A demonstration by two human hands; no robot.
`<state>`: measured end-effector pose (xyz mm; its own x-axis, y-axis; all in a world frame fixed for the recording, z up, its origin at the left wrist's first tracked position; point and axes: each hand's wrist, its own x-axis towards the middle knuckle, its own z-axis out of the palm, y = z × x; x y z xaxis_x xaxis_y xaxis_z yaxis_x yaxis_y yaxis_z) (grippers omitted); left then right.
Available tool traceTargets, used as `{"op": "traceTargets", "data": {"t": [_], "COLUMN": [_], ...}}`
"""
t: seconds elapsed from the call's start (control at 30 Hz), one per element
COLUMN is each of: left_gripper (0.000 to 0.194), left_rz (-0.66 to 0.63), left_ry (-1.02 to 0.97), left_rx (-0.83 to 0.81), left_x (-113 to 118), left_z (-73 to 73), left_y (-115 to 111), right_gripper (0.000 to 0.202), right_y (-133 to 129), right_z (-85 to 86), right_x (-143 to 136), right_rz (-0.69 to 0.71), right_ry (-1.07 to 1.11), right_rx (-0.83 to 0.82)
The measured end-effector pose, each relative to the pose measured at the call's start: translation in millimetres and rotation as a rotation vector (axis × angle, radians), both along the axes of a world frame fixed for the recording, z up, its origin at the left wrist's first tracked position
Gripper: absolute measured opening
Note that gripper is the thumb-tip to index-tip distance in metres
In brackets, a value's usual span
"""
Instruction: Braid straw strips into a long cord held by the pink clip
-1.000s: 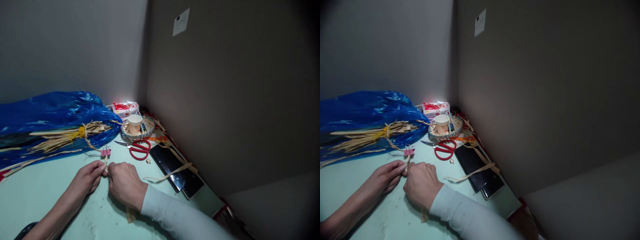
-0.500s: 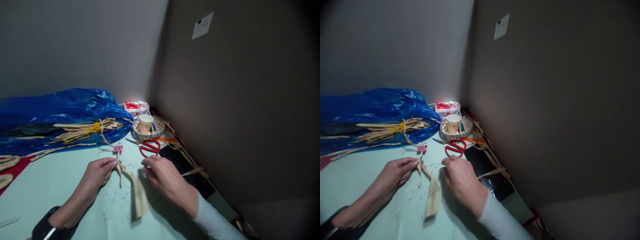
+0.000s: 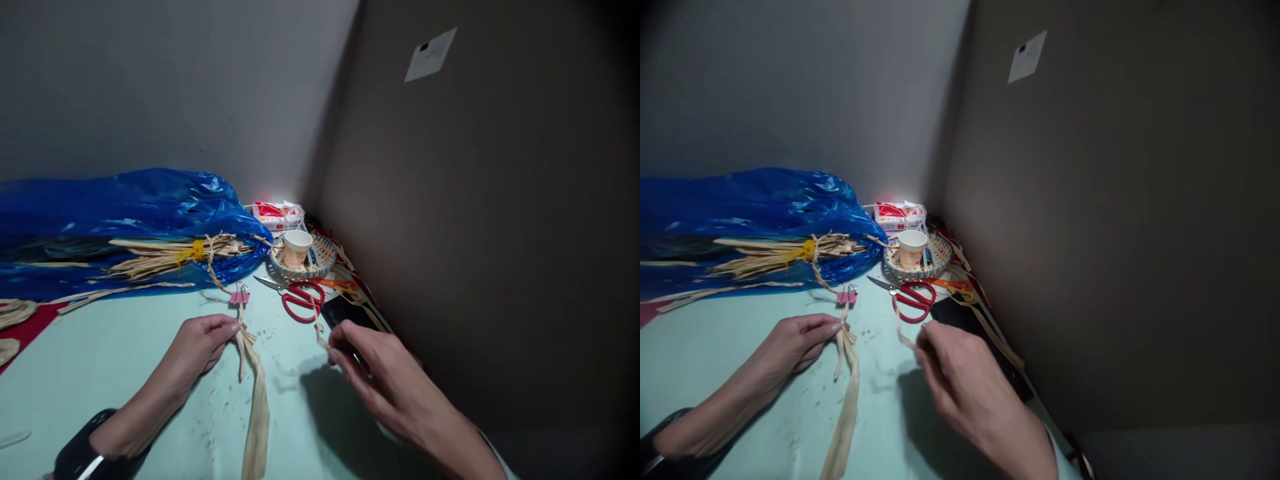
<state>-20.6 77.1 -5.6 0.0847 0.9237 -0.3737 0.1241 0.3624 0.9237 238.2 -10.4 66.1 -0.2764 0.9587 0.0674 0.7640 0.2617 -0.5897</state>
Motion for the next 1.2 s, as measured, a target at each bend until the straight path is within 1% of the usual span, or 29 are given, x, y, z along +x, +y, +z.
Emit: {"op": "traceTargets", "data": {"t": [0.07,0.13,0.2,0.27,0.33,0.4,0.53,0.67,0.83,0.97,1.07,1.2], "left_gripper": [0.042,0.043,0.043,0.043,0.042,0.043,0.048,0.048,0.049,0.042,0.037,0.039], "left_rz": [-0.002,-0.004,-0.003,0.0,0.009,0.015,-0.005,-0.001,-0.008,-0.011,-0.008,-0.004], "left_ry": [-0.007,-0.02,-0.031,-0.035,-0.046,-0.058,-0.048,-0.041,-0.039,-0.018,-0.004,0.013], "left_rx": [0.0,-0.004,-0.015,-0.03,-0.048,-0.061,-0.079,-0.121,-0.187,-0.18,-0.153,-0.155], "left_x": [0,1,1,0,0,-1,-3,-8,-13,-15,-15,-15], "left_z": [0.8,1.3,1.5,1.1,0.2,-1.3,-4.4,-6.7,-8.9,-8.4,-7.6,-5.7], "left_y": [0,0,-1,-1,-1,-1,0,1,1,3,5,5], "right_gripper": [0.014,0.007,0.01,0.015,0.021,0.025,0.026,0.018,0.019,0.019,0.02,0.025], "right_y": [11,26,42,54,60,60,55,53,53,50,48,48], "right_z": [10.3,7.8,-4.4,-20.2,-34.3,-44.2,-54.2,-61.3,-68.0,-64.7,-61.6,-59.3], "right_x": [-20,-40,-57,-72,-82,-89,-94,-95,-94,-93,-93,-95], "right_rz": [0.073,0.145,0.151,0.137,0.12,0.082,-0.03,-0.079,-0.078,-0.055,-0.03,-0.01], "right_ry": [0.194,0.3,0.306,0.324,0.366,0.391,0.344,0.276,0.272,0.2,0.097,0.005], "right_rx": [-0.084,-0.188,-0.218,-0.23,-0.233,-0.237,-0.26,-0.306,-0.315,-0.301,-0.243,-0.213]}}
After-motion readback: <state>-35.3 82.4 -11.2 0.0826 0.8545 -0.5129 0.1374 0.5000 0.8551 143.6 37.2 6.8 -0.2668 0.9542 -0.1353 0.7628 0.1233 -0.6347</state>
